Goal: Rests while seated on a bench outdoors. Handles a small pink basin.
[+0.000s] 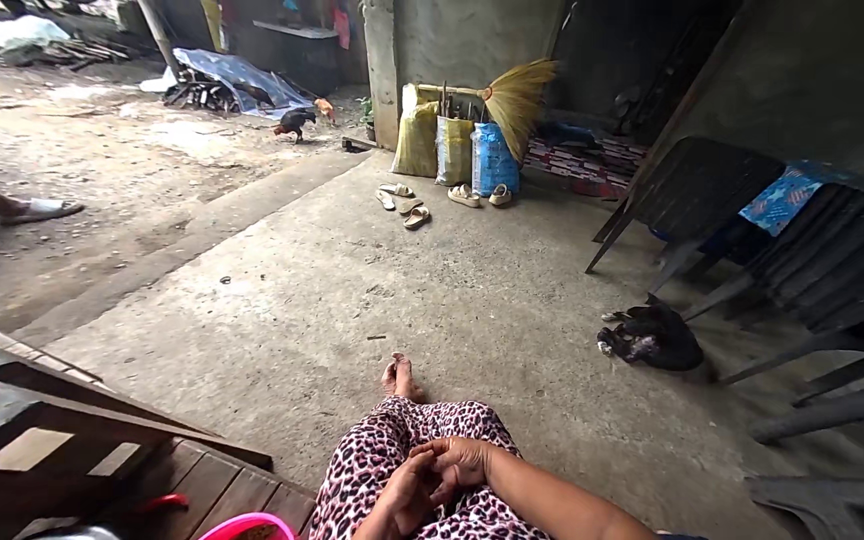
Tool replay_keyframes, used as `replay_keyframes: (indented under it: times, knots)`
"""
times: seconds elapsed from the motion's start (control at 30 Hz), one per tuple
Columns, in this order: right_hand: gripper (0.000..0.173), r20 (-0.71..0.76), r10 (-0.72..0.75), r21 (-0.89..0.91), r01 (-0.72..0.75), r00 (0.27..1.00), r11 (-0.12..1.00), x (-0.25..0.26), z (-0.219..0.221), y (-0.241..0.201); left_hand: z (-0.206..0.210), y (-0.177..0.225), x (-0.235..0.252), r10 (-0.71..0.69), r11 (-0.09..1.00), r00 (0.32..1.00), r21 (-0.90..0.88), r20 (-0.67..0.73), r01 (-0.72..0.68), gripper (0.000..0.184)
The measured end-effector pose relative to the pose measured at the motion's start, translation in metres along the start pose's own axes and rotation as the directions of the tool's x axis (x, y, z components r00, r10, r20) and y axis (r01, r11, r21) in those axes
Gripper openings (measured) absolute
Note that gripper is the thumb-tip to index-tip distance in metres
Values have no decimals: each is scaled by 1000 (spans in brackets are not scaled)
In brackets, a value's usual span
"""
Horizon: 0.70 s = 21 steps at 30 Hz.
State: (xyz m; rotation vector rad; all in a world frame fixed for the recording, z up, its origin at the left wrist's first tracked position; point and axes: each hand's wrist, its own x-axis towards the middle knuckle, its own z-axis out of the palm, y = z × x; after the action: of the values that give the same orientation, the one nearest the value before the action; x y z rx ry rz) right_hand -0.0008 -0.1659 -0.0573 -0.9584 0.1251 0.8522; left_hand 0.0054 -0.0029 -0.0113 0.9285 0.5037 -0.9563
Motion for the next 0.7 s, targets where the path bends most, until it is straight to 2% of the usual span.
replay_keyframes:
  times: [0.1, 0.23, 0.4, 0.7]
  knots:
    - [38, -53, 32, 17, -31, 998, 999, -3, 5, -3, -2, -2, 6, -6, 1000, 1000, 18, 26, 6, 14]
    - [33, -58, 72, 31, -70, 996, 997, 2, 6, -5, -8, -4, 9, 13, 1000, 999, 6, 37, -13, 15]
    - [35, 2, 50, 32, -50, 999, 998, 5, 0, -2, -8, -5, 10, 2, 1000, 1000, -6, -13, -2, 15]
    - [34, -2, 32, 46, -31, 1000, 998, 3, 0, -3, 8, 7, -8, -4, 999, 999, -54, -53, 1, 18]
